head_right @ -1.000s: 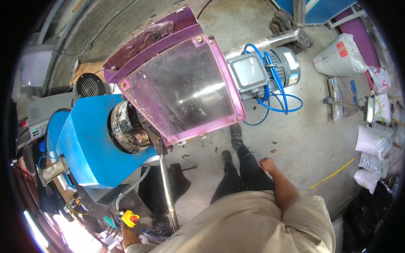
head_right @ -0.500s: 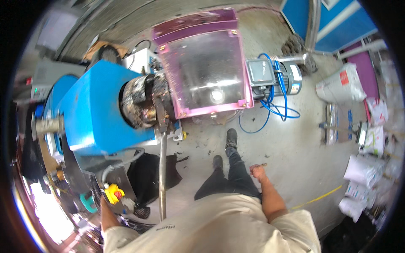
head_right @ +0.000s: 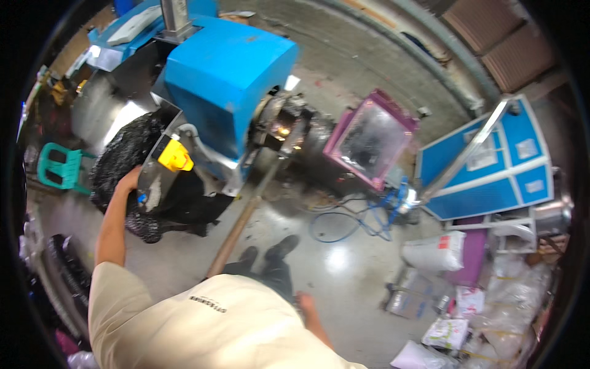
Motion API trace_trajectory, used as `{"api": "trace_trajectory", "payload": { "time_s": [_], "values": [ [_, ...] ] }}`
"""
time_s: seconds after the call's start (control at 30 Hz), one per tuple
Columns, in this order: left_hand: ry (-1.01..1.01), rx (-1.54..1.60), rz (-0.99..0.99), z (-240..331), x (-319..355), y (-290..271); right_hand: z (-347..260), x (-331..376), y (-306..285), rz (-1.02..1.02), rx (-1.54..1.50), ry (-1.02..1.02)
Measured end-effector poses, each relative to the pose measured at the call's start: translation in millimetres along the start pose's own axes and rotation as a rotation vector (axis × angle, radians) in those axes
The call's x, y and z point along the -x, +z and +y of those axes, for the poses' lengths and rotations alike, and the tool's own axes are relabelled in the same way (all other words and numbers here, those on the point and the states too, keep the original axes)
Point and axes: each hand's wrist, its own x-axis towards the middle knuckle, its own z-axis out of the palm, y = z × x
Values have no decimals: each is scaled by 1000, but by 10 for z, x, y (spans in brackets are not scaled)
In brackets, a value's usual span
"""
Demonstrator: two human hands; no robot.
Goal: The person feeds black plastic material and white rectangular blocks into a blue industrial machine. They use their hands to push the materials into the machine's hopper, occasionally using a white block to assist in pushing the material down.
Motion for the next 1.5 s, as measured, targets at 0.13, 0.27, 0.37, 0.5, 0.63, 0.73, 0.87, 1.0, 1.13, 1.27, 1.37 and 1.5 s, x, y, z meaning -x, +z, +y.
{"api": "trace_trajectory", "payload": {
  "time_s": [0.13,0.27,0.37,0.5,0.63,0.73,0.87,1.0,1.13,1.27,1.37,1.5],
  "values": [
    [-163,31,312,-323,164,571,33,128,161,23,899,-425],
    [-399,94,224,-156,377,649,-331,563,433,31,624,-210],
    [-344,-75,159,134,390,593,-384,768,522,53,265,-24],
    [-293,-58,212,19,522,636,-415,935,602,146,6,61],
    [-244,52,267,-141,508,724,-124,1150,796,194,-86,59],
    [-159,-33,231,-74,441,723,331,1361,1040,226,-169,98],
    [-245,-1,227,-587,560,659,946,1523,1671,151,-183,184],
    [-250,-45,217,-650,582,527,1241,1653,2428,79,-234,258],
    [-177,32,114,-170,433,559,1243,1777,2897,85,-293,232],
    [-146,23,105,-165,548,493,1020,1836,3277,74,-307,195],
    [-184,46,64,-31,654,326,835,1815,3488,106,-326,189],
    [-10,-118,-76,-231,770,2,569,1671,3906,138,-340,214]
  ]
}}
